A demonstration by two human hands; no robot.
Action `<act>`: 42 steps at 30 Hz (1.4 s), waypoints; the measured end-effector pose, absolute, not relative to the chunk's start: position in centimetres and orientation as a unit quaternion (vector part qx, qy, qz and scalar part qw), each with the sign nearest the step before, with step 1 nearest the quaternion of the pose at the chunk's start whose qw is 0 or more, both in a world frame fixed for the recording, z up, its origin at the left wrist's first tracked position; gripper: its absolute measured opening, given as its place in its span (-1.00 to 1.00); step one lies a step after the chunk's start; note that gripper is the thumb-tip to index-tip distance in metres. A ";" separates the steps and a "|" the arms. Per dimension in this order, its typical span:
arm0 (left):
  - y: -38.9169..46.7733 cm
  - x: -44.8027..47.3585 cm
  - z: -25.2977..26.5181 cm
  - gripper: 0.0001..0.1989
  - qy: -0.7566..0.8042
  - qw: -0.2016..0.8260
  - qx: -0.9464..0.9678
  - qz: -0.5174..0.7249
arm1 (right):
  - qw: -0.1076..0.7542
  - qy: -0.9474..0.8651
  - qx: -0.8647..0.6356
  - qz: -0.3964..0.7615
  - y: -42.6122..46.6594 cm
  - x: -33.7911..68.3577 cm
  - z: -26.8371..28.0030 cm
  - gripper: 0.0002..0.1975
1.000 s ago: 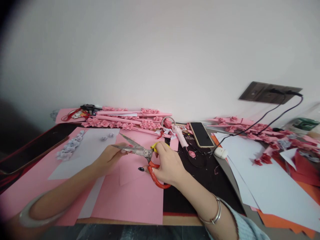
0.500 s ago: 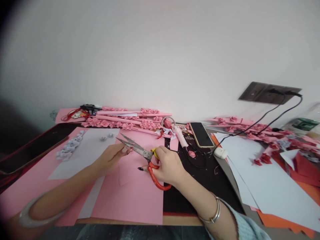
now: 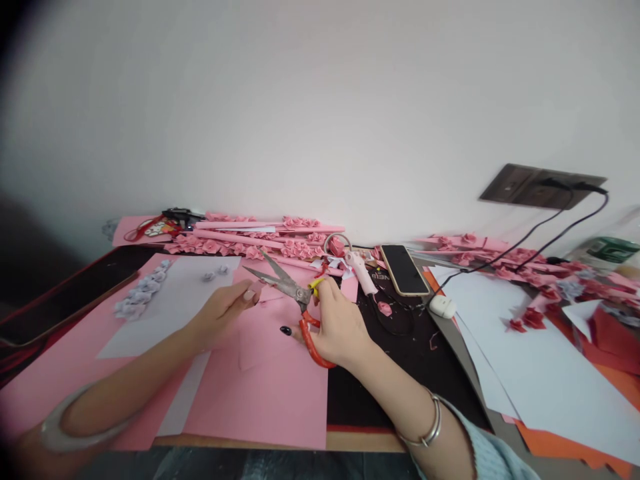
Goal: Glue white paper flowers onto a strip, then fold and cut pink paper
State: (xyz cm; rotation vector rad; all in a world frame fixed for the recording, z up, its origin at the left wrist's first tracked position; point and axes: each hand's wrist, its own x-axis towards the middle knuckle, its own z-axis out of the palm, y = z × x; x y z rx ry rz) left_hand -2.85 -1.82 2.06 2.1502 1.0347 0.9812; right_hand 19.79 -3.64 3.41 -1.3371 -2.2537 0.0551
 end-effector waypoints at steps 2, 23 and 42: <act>-1.8 -2.9 2.0 -0.70 0.388 0.277 0.800 0.366 | 0.242 -0.837 -0.491 0.017 -3.7 19.7 3.3 -0.72; -1.5 -3.1 1.6 -0.70 0.397 0.255 0.816 0.334 | 0.227 -0.842 -0.488 0.038 -4.1 19.3 3.5 -0.74; -1.6 -3.0 1.9 -0.69 0.401 0.252 0.813 0.340 | 0.226 -0.843 -0.487 0.042 -4.1 19.4 3.6 -0.74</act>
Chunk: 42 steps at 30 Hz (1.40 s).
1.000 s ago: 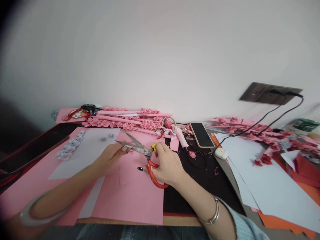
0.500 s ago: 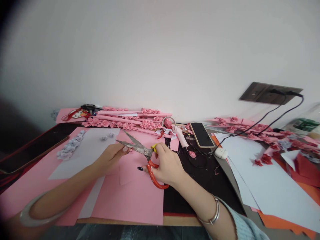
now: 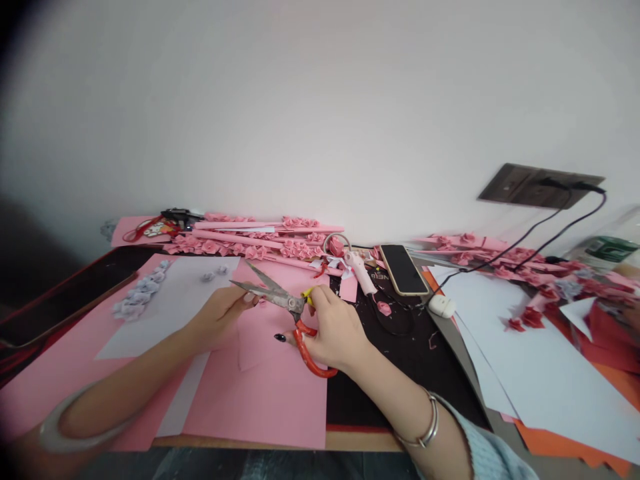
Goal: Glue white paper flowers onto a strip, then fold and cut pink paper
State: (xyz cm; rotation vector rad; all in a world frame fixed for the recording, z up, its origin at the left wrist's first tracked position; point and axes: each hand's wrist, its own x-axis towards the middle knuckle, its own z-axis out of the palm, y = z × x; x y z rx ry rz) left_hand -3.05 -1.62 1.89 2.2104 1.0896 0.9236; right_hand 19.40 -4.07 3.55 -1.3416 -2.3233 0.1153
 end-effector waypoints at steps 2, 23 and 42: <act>-1.6 -3.0 1.9 -0.69 0.400 0.251 0.814 0.338 | 0.224 -0.843 -0.487 0.043 -4.1 19.4 3.6 -0.74; -1.7 -2.8 2.0 -0.69 0.402 0.263 0.811 0.335 | 0.237 -0.825 -0.504 0.102 -4.0 19.2 3.4 -0.69; -1.6 -3.0 2.2 -0.68 0.415 0.265 0.798 0.348 | 0.313 -0.802 -0.507 0.047 -2.9 20.3 2.9 -0.64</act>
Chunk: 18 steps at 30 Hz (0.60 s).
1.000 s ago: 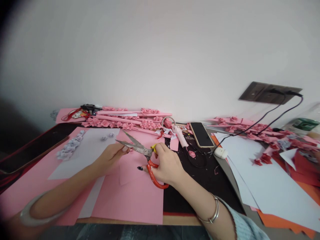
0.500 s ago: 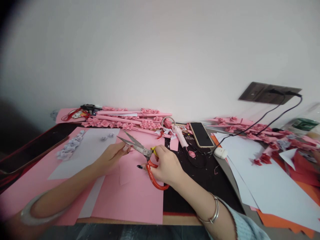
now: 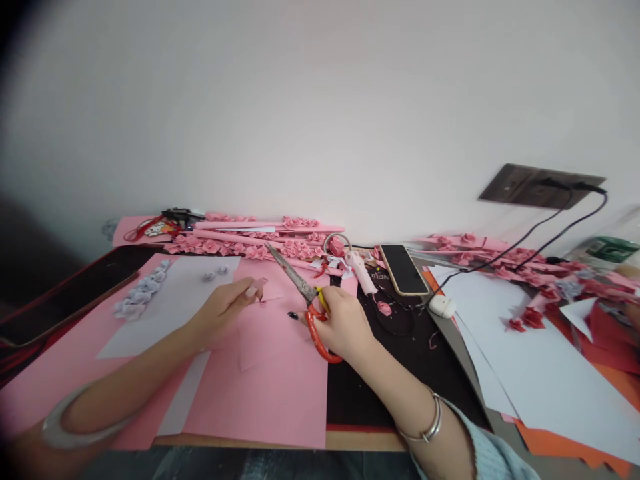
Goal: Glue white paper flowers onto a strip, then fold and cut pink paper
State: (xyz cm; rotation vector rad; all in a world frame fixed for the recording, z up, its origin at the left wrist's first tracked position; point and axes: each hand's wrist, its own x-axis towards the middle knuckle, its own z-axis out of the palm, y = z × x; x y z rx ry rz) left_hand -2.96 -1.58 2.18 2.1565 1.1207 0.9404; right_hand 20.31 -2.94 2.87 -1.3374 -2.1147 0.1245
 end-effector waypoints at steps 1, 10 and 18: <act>-1.6 -3.0 2.2 -0.69 0.411 0.259 0.805 0.341 | 0.317 -0.800 -0.508 0.044 -2.8 20.4 2.9 -0.63; -1.1 -2.9 1.7 -0.67 0.382 0.157 0.873 0.260 | 0.313 -0.795 -0.516 0.051 -2.8 20.4 3.0 -0.61; 0.2 -3.6 0.6 -0.86 0.484 0.153 0.826 0.246 | 0.305 -0.795 -0.522 0.057 -2.7 20.5 2.9 -0.61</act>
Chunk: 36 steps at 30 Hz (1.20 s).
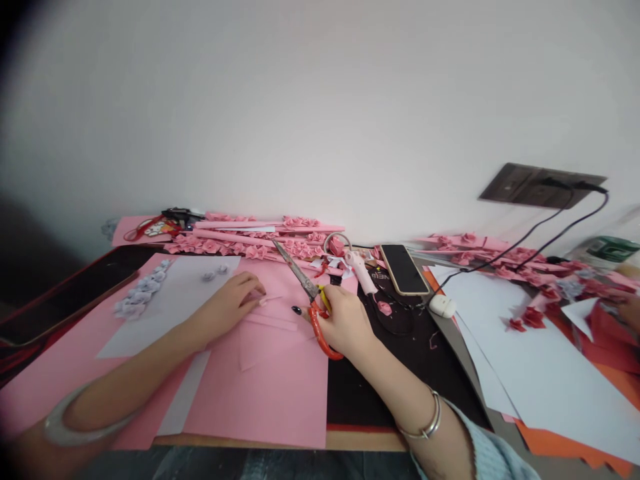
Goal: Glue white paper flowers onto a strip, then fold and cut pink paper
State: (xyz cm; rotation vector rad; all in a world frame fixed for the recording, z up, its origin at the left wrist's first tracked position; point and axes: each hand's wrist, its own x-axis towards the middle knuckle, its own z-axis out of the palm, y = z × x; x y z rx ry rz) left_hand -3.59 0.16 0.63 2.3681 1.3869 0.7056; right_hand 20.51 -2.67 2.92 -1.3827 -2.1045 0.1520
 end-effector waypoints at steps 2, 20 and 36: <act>0.2 -3.7 0.4 -0.91 0.491 0.160 0.820 0.247 | 0.303 -0.795 -0.522 0.057 -2.7 20.5 2.9 -0.61; 0.1 -3.8 0.0 -0.84 0.484 0.182 0.824 0.233 | 0.294 -0.793 -0.530 0.060 -2.7 20.5 2.7 -0.61; -1.7 -3.3 2.2 -0.87 0.420 0.200 0.796 0.387 | 0.324 -0.806 -0.490 0.069 -3.0 20.4 3.0 -0.64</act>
